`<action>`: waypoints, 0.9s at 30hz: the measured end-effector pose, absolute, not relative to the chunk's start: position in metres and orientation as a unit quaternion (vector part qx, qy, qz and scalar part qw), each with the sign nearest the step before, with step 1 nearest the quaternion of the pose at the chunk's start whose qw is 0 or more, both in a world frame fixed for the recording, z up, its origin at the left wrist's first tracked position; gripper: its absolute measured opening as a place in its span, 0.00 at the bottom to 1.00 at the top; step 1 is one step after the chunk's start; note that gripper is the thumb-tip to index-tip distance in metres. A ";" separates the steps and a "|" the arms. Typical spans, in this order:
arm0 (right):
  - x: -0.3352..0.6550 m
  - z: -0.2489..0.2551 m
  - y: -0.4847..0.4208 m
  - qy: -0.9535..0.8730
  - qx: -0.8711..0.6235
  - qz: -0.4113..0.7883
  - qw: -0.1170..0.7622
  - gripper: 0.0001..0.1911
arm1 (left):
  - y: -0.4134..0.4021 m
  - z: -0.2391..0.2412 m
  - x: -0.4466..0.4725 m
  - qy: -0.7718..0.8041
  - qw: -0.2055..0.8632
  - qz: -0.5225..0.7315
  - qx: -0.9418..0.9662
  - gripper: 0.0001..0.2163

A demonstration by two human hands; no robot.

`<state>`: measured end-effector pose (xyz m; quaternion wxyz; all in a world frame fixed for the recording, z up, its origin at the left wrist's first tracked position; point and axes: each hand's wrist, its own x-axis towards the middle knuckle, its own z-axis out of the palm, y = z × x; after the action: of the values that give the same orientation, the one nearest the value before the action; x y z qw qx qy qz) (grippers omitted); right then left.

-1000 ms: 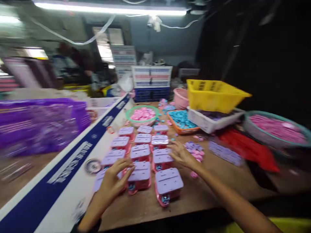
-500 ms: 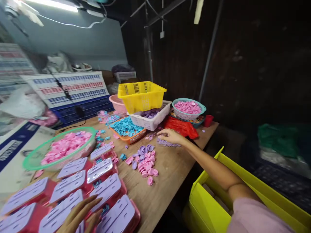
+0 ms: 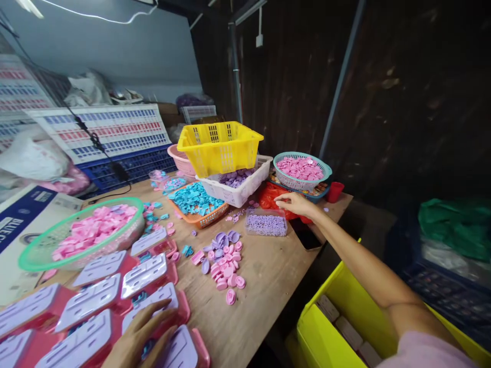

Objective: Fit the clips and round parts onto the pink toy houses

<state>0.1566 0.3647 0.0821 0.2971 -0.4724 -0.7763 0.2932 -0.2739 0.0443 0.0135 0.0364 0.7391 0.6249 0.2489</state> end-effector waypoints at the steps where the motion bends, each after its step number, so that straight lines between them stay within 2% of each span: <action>1: 0.151 0.085 0.369 -0.765 -0.480 0.310 0.297 0.11 | 0.046 0.013 -0.273 0.622 0.036 0.245 0.743 0.15; 9: 0.085 0.126 0.419 -0.696 -0.479 0.399 0.357 0.09 | 0.044 0.026 -0.261 0.635 0.042 0.285 0.717 0.16; 11: 0.067 0.139 0.430 -0.717 -0.484 0.341 0.369 0.12 | 0.046 0.033 -0.261 0.627 0.048 0.283 0.724 0.14; 15: 0.038 0.160 0.449 -0.775 -0.450 0.075 0.438 0.26 | 0.070 0.054 -0.252 0.604 0.036 0.266 0.750 0.14; 17: 0.028 0.167 0.460 -0.777 -0.437 -0.003 0.454 0.32 | 0.094 0.069 -0.238 0.588 0.040 0.252 0.768 0.15; 23: 0.011 0.175 0.500 -0.787 -0.462 -0.011 0.408 0.48 | 0.204 0.101 -0.190 0.487 0.015 0.233 0.842 0.14; 27: 0.006 0.176 0.512 -0.793 -0.472 -0.014 0.386 0.45 | 0.280 0.105 -0.163 0.507 -0.034 0.218 0.833 0.20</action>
<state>0.0062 0.5117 0.1756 0.3855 -0.4720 -0.7927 -0.0142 -0.1625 0.2801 0.1055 -0.0339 0.8331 0.5073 0.2176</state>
